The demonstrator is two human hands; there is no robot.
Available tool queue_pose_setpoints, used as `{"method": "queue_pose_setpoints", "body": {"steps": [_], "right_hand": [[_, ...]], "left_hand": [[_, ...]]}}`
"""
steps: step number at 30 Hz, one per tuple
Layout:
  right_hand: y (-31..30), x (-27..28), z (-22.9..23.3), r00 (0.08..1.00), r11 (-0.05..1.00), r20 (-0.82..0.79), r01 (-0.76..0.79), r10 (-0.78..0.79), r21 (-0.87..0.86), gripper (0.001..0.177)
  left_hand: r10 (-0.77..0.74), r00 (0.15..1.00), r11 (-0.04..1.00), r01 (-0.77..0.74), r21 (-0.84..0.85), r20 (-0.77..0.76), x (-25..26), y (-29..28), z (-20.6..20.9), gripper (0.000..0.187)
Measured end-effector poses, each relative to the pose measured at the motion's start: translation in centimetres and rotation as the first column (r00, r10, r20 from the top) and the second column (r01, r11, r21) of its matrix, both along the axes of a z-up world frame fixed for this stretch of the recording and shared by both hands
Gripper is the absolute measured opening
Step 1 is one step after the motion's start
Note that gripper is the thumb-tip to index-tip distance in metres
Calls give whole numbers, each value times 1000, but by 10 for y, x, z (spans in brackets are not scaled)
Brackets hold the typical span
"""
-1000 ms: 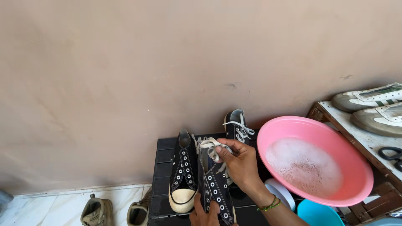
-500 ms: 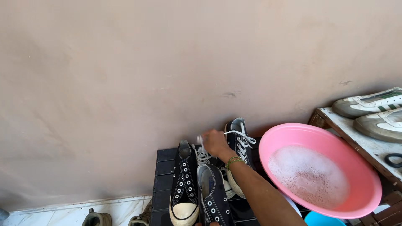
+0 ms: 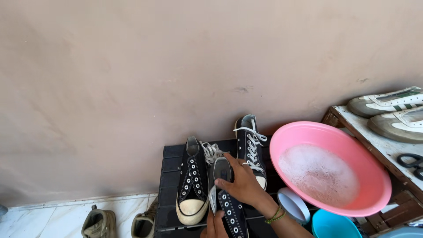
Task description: The person removes the laces from a black sneaker and then scrubs the shoe's sole and sides with a brush dipped in soapy water. The person repeatedly dips the brush into a pink basin to apply soap while cleaning the shoe.
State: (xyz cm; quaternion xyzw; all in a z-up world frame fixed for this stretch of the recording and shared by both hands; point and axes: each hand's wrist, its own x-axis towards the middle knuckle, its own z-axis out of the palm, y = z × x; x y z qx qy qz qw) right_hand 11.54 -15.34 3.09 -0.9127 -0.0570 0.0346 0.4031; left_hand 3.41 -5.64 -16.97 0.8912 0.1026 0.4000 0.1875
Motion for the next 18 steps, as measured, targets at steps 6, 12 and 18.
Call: {"method": "queue_pose_setpoints", "body": {"steps": [6, 12, 18], "right_hand": [[-17, 28, -26, 862, 991, 491, 89, -126, 98, 56], [9, -49, 20, 989, 986, 26, 143, -146, 91, 77], [-7, -49, -54, 956, 975, 207, 183, -206, 127, 65]], "left_hand": [[-415, 803, 909, 340, -242, -428, -1, 21, 41, 106], [-566, 761, 816, 463, -347, -316, -20, 40, 117, 59], [-461, 886, 841, 417, -344, -52, -29, 36, 107, 46]]}}
